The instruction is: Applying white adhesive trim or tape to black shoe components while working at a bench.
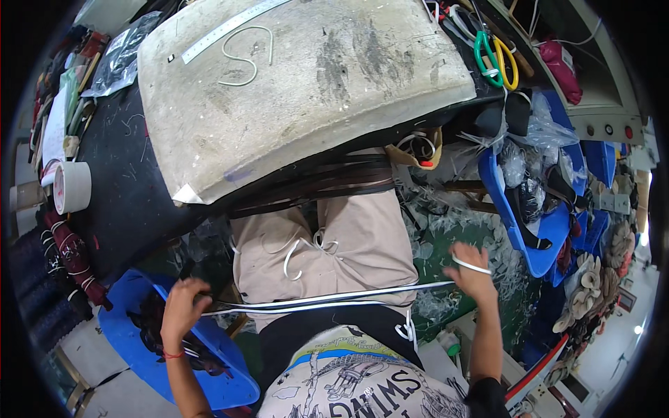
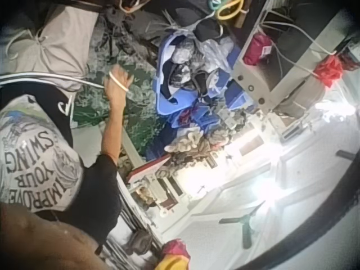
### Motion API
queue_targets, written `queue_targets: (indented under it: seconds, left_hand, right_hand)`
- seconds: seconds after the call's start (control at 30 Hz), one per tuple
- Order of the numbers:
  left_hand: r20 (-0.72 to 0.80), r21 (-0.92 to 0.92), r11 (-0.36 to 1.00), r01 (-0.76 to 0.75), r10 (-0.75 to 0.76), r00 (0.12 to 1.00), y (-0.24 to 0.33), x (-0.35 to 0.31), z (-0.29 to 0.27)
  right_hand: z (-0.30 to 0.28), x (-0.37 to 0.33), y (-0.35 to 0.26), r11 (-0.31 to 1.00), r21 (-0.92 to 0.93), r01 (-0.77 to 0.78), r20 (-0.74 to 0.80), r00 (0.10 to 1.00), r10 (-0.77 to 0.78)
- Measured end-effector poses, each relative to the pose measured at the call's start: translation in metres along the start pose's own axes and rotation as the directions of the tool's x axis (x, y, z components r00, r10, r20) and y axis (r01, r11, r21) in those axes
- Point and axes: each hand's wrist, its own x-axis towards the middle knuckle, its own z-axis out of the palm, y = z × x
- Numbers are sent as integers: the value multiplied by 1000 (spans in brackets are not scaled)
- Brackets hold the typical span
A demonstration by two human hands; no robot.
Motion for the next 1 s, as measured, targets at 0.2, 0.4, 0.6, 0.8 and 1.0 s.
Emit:
queue_targets:
  seconds: [0.2,0.4,0.6,0.8,1.0]
  left_hand:
    - [-448,-61,942,-331,271,852,107,90,1]
    - [-586,236,946,-223,322,744,157,158,42]
    - [-617,127,949,-289,304,726,158,160,48]
    - [-578,-205,771,-602,401,711,183,125,17]
    - [-121,-555,812,-181,137,983,127,86,-37]
  right_hand:
    - [-1,112,-59,828,541,149,-434,892,124]
    - [-9,163,-79,783,538,312,-544,838,40]
    - [-7,158,-95,712,640,289,-502,859,103]
    - [-33,157,-122,565,679,469,-455,873,-176]
    - [-63,109,-47,450,879,156,-230,967,113]
